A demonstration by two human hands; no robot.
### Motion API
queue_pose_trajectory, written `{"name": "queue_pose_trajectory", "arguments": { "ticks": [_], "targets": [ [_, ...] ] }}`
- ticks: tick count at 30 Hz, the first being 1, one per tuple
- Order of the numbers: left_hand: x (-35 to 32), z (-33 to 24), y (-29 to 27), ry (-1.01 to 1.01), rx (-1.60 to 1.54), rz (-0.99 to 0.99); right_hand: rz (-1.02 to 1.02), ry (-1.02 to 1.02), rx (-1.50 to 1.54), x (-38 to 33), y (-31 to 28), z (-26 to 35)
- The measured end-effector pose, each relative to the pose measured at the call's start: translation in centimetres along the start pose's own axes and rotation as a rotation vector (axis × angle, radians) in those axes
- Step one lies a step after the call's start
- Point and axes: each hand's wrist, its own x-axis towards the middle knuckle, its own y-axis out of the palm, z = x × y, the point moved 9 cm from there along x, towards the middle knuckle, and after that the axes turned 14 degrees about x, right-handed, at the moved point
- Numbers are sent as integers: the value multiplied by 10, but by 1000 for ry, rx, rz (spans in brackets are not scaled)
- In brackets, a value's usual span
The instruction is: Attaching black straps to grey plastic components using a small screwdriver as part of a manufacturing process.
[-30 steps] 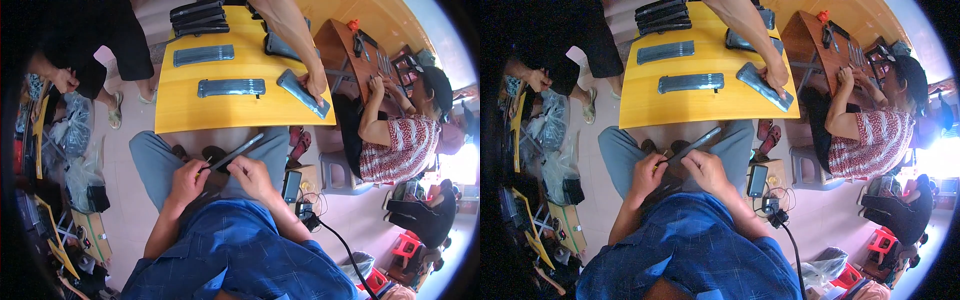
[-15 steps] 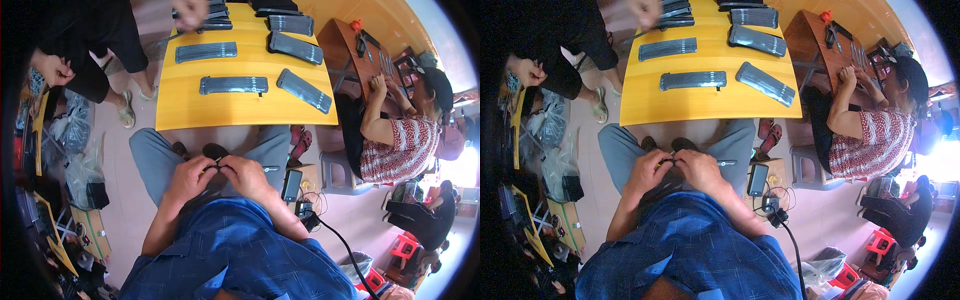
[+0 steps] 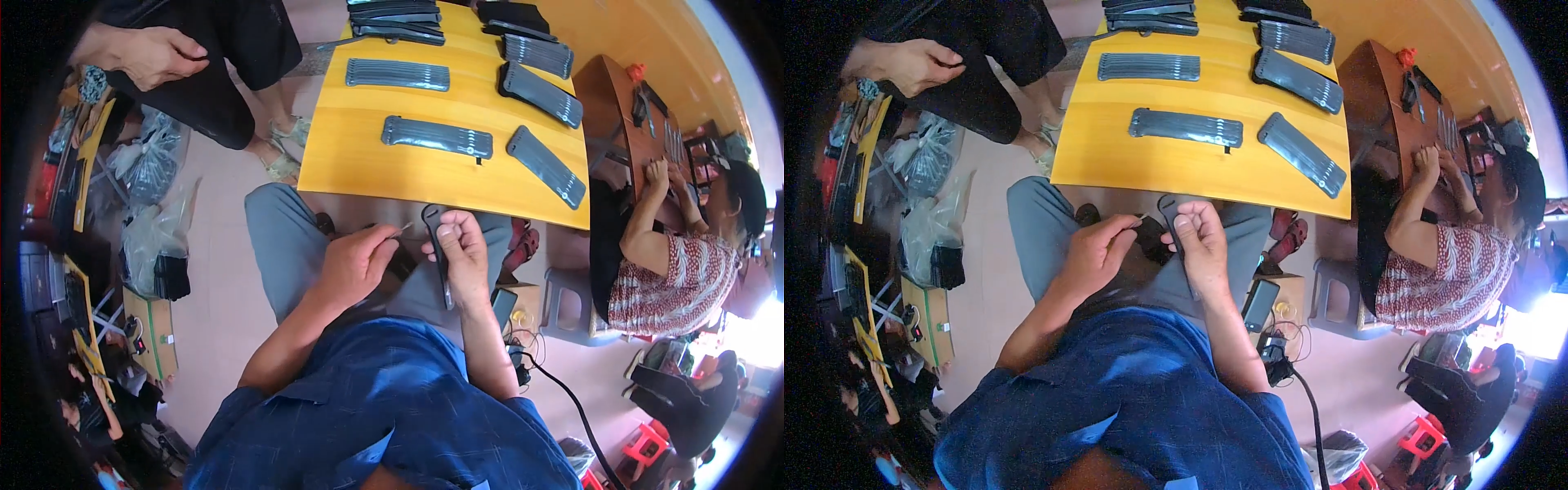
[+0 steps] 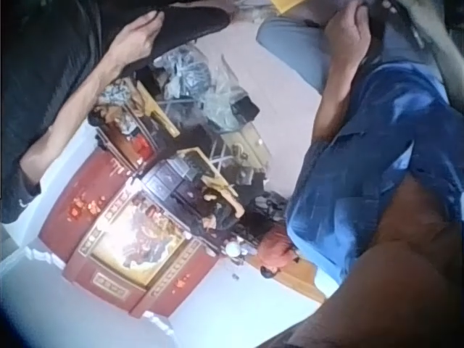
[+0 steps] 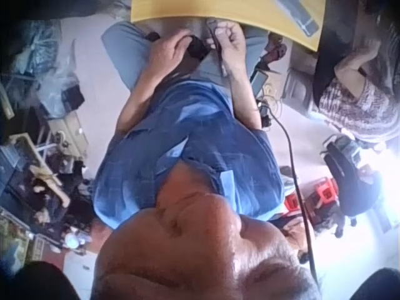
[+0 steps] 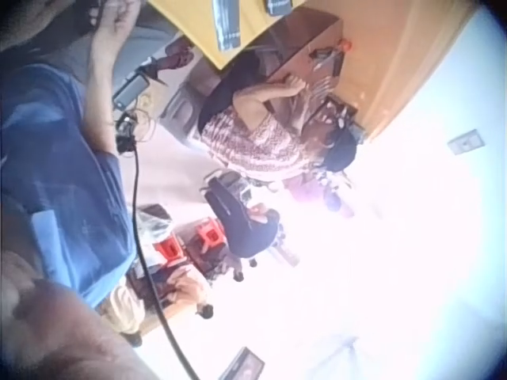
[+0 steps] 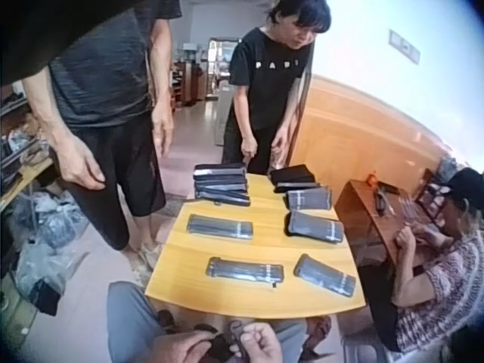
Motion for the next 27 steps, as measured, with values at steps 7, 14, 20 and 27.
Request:
{"name": "queue_pose_trajectory", "arguments": {
  "ticks": [7,14,20,27],
  "targets": [
    [17,0,-15,62,82,-64,76,-297,-618,27,32,51],
    [-10,32,-7,-74,75,-16,421,-705,-1180,46,98,48],
    [-23,63,1,-226,3,-47,444,-764,-1205,67,95,24],
    [-13,57,-10,-107,146,-149,357,-820,-1202,50,72,47]
  ]
}}
